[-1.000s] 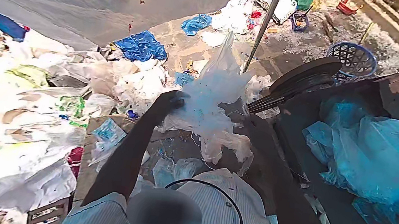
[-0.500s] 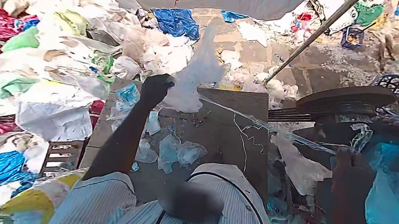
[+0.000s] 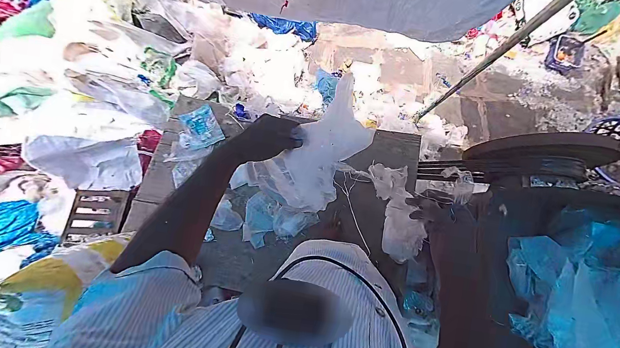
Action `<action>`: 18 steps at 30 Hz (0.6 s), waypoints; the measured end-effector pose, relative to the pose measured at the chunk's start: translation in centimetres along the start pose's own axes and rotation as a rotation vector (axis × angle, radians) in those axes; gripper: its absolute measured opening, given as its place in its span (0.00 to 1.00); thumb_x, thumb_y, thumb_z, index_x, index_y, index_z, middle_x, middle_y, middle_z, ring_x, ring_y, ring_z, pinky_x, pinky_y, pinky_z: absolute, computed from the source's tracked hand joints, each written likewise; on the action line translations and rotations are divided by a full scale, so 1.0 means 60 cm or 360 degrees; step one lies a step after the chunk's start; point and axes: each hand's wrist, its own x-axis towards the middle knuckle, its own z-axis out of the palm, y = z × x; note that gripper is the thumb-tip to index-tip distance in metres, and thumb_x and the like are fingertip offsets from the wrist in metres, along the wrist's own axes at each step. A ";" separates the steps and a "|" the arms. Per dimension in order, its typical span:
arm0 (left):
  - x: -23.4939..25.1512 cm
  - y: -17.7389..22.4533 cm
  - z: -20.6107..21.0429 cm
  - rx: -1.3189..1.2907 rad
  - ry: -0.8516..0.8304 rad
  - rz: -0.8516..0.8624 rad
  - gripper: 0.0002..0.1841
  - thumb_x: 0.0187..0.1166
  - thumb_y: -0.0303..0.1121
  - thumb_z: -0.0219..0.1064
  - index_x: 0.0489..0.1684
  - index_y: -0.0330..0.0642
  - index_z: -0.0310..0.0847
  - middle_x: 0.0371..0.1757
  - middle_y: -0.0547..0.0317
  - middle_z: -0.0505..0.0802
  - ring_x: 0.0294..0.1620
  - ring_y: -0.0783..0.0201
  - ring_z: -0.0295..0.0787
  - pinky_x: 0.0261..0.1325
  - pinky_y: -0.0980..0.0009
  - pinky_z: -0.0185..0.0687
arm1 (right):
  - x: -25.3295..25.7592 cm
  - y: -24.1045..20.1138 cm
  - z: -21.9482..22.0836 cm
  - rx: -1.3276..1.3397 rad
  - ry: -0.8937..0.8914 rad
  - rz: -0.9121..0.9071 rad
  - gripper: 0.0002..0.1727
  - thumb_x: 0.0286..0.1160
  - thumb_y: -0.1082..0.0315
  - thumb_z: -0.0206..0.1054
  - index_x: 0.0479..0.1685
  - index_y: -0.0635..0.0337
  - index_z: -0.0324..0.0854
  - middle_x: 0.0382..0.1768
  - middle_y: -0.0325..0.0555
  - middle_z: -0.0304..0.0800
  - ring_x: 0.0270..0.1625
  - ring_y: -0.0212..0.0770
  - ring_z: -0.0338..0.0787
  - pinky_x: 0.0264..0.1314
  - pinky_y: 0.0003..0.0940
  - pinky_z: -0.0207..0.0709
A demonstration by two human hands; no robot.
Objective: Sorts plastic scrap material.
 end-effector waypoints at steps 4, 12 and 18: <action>0.007 0.031 -0.003 0.0123 -0.0160 0.0249 0.11 0.84 0.35 0.68 0.48 0.36 0.90 0.40 0.48 0.94 0.44 0.56 0.92 0.55 0.50 0.83 | 0.010 0.026 0.084 -0.0025 -0.0454 0.0084 0.10 0.68 0.74 0.62 0.48 0.60 0.81 0.33 0.41 0.93 0.19 0.28 0.80 0.23 0.24 0.75; 0.041 0.066 -0.020 0.0465 -0.0430 0.0353 0.13 0.82 0.42 0.69 0.55 0.45 0.90 0.41 0.51 0.95 0.45 0.52 0.94 0.51 0.43 0.85 | -0.002 0.037 0.180 -0.0570 -0.0865 0.0184 0.19 0.76 0.57 0.74 0.58 0.60 0.84 0.43 0.38 0.93 0.46 0.27 0.90 0.53 0.27 0.84; 0.054 0.078 0.032 0.0591 0.0562 0.0381 0.23 0.75 0.46 0.76 0.68 0.52 0.86 0.63 0.51 0.88 0.63 0.44 0.83 0.59 0.40 0.72 | 0.013 0.034 0.184 -0.0687 -0.0712 0.0235 0.13 0.84 0.58 0.67 0.39 0.59 0.85 0.24 0.33 0.81 0.25 0.24 0.78 0.33 0.22 0.74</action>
